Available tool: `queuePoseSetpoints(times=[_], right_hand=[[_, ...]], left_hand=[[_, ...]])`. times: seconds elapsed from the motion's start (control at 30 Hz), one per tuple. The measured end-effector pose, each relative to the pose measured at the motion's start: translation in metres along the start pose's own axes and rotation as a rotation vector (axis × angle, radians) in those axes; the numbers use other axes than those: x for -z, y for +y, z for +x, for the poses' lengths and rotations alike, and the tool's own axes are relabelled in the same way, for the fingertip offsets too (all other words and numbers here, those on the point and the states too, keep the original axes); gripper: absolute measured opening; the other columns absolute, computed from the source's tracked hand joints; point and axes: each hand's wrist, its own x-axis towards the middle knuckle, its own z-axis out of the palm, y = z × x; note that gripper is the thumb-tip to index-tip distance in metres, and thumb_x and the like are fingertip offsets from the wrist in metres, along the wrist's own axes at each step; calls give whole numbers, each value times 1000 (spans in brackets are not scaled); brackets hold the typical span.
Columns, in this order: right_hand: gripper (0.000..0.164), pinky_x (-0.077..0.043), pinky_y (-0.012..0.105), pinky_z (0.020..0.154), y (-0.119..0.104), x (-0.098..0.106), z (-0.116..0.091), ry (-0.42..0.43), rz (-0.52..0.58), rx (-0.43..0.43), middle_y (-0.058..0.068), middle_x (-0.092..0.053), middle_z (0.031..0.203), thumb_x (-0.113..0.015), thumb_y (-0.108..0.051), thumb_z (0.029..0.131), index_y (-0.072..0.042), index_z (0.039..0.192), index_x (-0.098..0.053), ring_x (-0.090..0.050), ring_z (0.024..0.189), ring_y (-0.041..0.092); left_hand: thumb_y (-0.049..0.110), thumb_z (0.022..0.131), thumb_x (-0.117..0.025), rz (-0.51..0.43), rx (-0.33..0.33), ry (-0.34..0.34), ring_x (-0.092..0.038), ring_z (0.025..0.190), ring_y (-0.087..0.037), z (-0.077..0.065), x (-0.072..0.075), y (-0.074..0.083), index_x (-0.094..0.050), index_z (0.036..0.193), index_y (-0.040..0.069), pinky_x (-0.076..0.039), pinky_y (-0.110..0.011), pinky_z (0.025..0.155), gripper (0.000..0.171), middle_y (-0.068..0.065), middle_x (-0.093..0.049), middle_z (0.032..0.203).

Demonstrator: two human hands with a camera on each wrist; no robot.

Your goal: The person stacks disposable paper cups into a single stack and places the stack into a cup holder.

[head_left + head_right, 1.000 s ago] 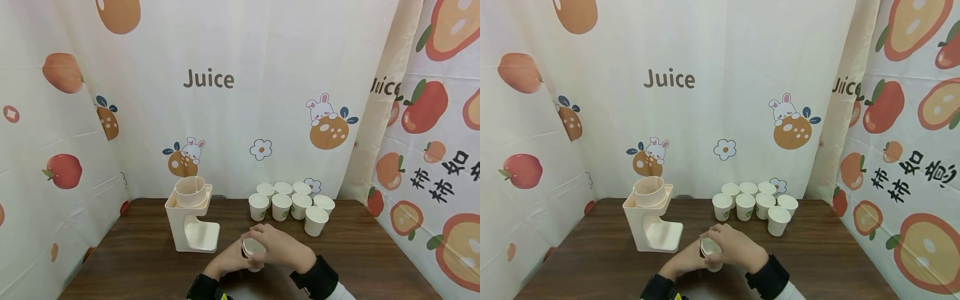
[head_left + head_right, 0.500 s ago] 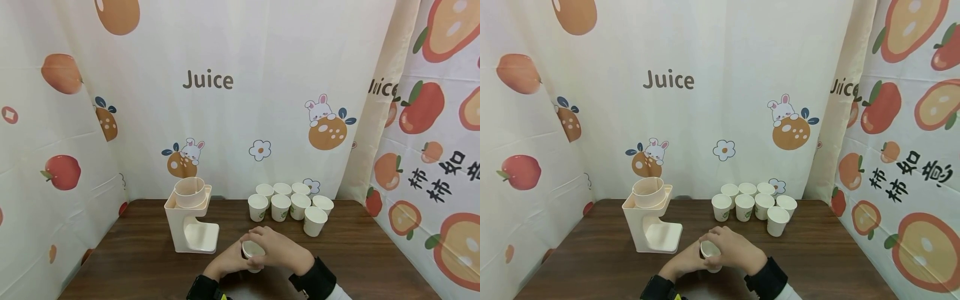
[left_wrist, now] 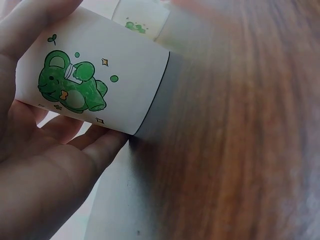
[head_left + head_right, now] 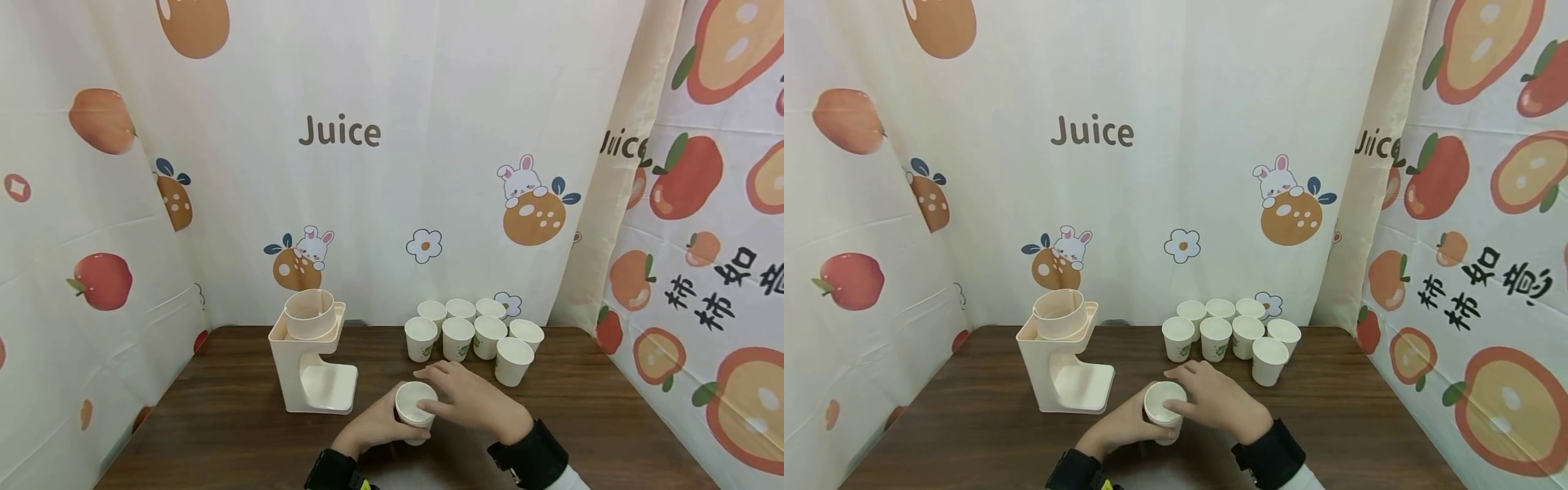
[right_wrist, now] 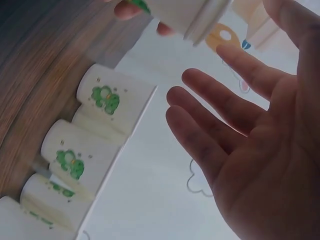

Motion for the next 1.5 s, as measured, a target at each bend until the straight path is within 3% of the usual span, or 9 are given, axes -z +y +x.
queuePoseSetpoints(times=[0.3, 0.73, 1.0, 1.27, 1.5], right_hand=[[44, -50, 45, 92, 20, 6, -10, 21, 19, -104, 6, -61, 127, -63, -40, 100, -10, 132, -61, -58, 117, 25], [36, -48, 47, 94, 46, 19, -25, 179, -118, -202, 5, -65, 120, -71, -33, 95, -11, 124, -67, -59, 114, 28], [34, -47, 49, 94, 66, 15, -30, 252, -198, -250, 8, -67, 119, -74, -27, 92, -8, 119, -68, -58, 113, 33], [31, -43, 54, 98, 83, 10, -36, 290, -205, -266, 11, -66, 118, -74, -21, 92, -6, 119, -68, -56, 116, 38], [30, -48, 55, 88, 100, 7, -39, 344, -293, -317, 14, -67, 113, -73, -23, 93, -5, 116, -68, -60, 107, 39]], left_hand=[[12, 81, -84, 7, 27, 12, -55, 116, -22, 0, 1, 0, -43, 143, 13, -42, -44, 99, 74, -4, -57, 127], [9, 79, -85, 18, -7, 24, -57, 115, -21, -1, -1, -1, -45, 141, 12, -42, -41, 99, 74, -3, -59, 125], [8, 79, -85, 8, -13, 27, -57, 115, -21, -1, -1, 1, -45, 142, 12, -41, -40, 99, 74, -3, -60, 125], [8, 79, -85, 6, -15, 17, -57, 115, -21, 0, -1, 0, -44, 142, 12, -42, -41, 99, 74, -3, -59, 125], [7, 79, -85, 12, -9, 23, -57, 115, -20, 1, 0, -1, -44, 142, 13, -41, -42, 99, 75, -3, -59, 125]])
